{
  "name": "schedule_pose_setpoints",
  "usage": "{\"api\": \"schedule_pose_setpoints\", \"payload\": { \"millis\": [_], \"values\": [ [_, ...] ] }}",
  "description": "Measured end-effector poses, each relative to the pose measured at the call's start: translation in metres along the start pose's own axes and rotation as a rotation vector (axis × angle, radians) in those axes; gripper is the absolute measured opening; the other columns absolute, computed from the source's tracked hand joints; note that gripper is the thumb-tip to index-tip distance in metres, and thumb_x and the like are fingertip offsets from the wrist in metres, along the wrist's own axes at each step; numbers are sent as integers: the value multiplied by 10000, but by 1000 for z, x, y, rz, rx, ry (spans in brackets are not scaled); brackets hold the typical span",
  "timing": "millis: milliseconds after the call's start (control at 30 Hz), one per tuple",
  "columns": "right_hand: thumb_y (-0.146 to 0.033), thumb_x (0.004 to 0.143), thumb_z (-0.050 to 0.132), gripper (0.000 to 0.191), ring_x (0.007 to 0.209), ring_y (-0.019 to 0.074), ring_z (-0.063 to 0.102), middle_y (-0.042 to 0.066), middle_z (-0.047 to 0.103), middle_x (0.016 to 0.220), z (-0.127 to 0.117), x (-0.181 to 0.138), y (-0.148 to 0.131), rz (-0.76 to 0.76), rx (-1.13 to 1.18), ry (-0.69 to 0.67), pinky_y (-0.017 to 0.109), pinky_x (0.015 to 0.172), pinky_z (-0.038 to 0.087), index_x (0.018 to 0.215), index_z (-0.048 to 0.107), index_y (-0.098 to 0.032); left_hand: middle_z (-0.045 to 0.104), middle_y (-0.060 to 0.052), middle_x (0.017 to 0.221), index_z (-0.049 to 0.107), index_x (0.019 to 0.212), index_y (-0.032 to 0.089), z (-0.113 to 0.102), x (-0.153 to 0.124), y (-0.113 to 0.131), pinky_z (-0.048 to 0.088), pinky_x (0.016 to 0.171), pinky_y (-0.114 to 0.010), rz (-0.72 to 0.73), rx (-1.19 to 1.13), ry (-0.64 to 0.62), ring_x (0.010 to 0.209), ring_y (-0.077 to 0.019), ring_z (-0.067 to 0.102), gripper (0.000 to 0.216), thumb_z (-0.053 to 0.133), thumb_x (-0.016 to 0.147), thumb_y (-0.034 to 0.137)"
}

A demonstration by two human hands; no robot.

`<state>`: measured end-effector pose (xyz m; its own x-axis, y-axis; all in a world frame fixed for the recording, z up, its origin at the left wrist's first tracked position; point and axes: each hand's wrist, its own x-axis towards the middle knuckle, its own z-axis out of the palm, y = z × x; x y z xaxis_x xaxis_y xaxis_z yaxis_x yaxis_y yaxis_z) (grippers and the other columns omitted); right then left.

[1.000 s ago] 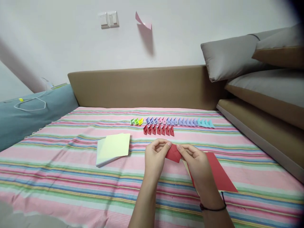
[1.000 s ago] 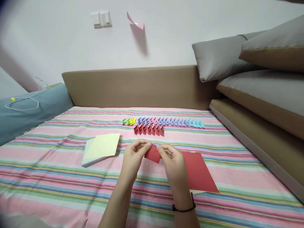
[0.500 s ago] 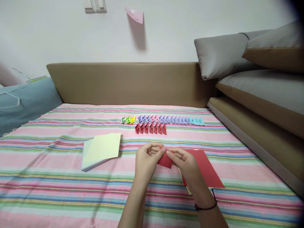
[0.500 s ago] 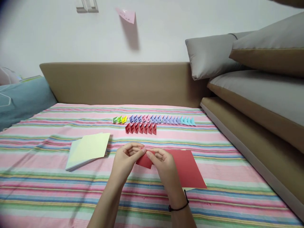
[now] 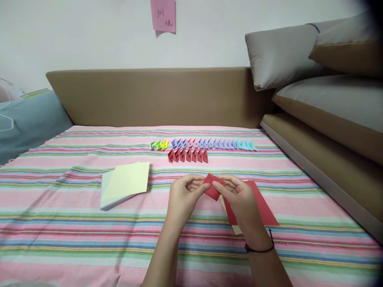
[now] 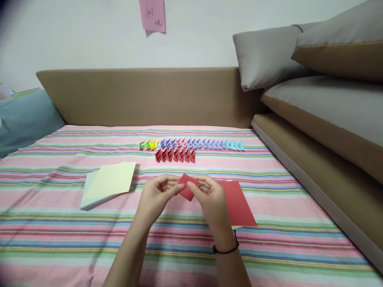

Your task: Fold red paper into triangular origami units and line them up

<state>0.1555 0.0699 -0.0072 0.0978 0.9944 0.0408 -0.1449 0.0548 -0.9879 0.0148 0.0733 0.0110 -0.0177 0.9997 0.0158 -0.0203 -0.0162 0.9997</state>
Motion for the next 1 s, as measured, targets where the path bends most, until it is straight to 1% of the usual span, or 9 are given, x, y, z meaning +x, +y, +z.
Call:
{"api": "schedule_pose_setpoints", "payload": {
  "millis": [133,233,367,467,567,667,800,900,1000],
  "values": [
    [-337,687,722,316,769,197,663,52,709,822,1,-3,-6,-53,1,68,281,638,521,946,640,-176,697,-49,679,702,829,127,3,-3,4,503,581,-229,-6,-100,-27,597,-139,633,244,745,649,286],
    [-325,700,711,303,808,204,666,54,711,854,1,-4,-8,-102,-26,59,308,704,534,958,651,-178,691,-40,642,698,805,123,5,-4,6,506,567,-227,27,-94,19,557,-131,623,230,753,638,271],
    [-301,718,697,242,906,212,662,54,713,953,-1,-5,-10,-130,-2,28,324,799,533,937,677,-197,702,-47,670,679,849,126,5,-3,7,516,594,-231,90,-77,58,604,-144,644,238,734,666,267],
    [-297,704,714,179,899,213,667,53,715,928,-4,-6,-12,-127,33,31,320,788,542,844,679,-191,716,-74,752,669,892,120,6,-3,7,532,631,-262,88,-95,25,672,-172,662,258,709,699,288],
    [-349,713,704,170,817,202,679,48,721,854,-7,-6,-14,-105,28,-19,323,764,550,751,688,-184,712,-77,777,670,856,122,5,-2,7,538,651,-278,83,-120,39,696,-183,664,243,720,686,288],
    [-379,719,695,198,780,202,685,45,726,811,-10,-6,-13,-80,-3,-53,334,757,556,770,716,-188,695,-56,748,661,800,129,5,-2,8,529,640,-265,99,-132,63,676,-166,652,217,738,662,280],
    [-314,660,753,261,897,235,672,63,721,932,-14,-4,-12,-113,-19,-39,339,770,555,887,703,-194,677,-33,741,644,781,147,2,-3,9,507,649,-240,86,-139,-16,674,-143,639,224,762,635,269],
    [-299,670,748,312,894,226,673,63,719,955,-15,-5,-13,-134,25,-10,343,780,554,959,684,-201,666,-25,715,632,792,157,0,-3,9,487,640,-229,67,-96,-102,660,-137,626,242,771,625,264],
    [-292,689,735,307,870,216,679,53,720,959,-15,-7,-15,-145,16,8,342,788,551,981,687,-211,643,-43,737,648,747,151,-1,-3,9,465,617,-222,155,50,-108,688,-142,601,181,731,676,295]
  ]
}}
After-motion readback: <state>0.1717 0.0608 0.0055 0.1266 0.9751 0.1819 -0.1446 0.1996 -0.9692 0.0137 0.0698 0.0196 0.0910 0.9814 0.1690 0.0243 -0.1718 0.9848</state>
